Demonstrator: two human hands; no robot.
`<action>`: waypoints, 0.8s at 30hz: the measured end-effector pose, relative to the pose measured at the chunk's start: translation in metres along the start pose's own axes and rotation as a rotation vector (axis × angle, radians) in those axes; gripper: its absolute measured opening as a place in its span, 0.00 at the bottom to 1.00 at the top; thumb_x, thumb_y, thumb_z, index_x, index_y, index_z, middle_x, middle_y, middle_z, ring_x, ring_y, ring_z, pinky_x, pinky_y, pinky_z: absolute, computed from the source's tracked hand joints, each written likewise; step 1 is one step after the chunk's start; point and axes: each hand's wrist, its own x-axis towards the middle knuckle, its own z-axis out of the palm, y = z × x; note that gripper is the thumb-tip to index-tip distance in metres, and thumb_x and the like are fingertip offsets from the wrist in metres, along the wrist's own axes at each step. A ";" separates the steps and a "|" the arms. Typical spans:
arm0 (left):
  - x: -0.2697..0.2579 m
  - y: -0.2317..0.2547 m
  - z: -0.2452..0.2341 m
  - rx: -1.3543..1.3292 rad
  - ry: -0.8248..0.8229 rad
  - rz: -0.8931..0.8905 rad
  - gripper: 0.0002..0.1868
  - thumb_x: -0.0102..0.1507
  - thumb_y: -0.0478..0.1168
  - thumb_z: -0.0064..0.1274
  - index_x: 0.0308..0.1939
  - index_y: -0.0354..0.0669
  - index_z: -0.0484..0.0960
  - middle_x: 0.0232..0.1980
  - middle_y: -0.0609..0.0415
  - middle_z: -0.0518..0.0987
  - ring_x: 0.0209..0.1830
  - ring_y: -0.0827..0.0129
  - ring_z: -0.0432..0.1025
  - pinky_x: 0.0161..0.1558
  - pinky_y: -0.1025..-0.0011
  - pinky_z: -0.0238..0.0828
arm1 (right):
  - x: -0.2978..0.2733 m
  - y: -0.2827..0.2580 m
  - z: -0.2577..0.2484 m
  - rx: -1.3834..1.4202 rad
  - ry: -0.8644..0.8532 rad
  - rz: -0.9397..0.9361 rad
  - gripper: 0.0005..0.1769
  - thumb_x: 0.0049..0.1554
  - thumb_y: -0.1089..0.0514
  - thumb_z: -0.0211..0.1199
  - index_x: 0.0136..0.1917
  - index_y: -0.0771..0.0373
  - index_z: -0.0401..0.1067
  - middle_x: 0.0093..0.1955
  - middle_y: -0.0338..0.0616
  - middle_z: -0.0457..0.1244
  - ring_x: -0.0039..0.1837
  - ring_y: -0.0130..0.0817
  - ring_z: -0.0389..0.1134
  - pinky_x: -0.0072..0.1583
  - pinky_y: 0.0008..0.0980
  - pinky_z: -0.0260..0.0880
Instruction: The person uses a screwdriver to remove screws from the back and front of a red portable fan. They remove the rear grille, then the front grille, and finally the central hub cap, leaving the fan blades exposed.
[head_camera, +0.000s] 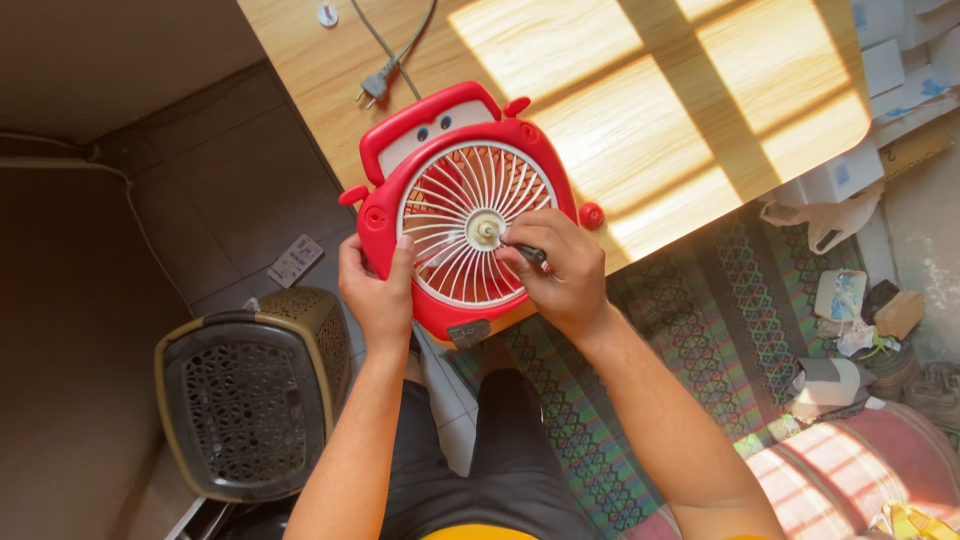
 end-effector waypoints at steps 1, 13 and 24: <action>0.002 -0.003 -0.002 -0.030 -0.010 -0.015 0.21 0.64 0.43 0.63 0.53 0.33 0.75 0.48 0.51 0.81 0.46 0.74 0.76 0.51 0.73 0.75 | 0.001 -0.003 -0.001 0.022 -0.050 0.017 0.12 0.58 0.62 0.73 0.51 0.66 0.73 0.49 0.49 0.69 0.51 0.41 0.73 0.50 0.35 0.74; 0.019 -0.010 -0.008 -0.022 -0.060 -0.049 0.20 0.64 0.43 0.63 0.52 0.33 0.76 0.47 0.52 0.82 0.43 0.75 0.76 0.48 0.74 0.75 | 0.063 0.003 -0.023 0.009 -0.556 -0.258 0.11 0.56 0.64 0.71 0.49 0.65 0.71 0.48 0.47 0.67 0.49 0.45 0.72 0.49 0.40 0.73; 0.026 -0.006 -0.007 0.029 -0.064 -0.011 0.19 0.63 0.42 0.64 0.51 0.35 0.77 0.45 0.53 0.83 0.42 0.76 0.76 0.46 0.75 0.76 | 0.035 0.010 -0.003 0.220 -0.172 -0.042 0.18 0.61 0.69 0.70 0.61 0.65 0.67 0.57 0.48 0.70 0.59 0.39 0.76 0.56 0.32 0.81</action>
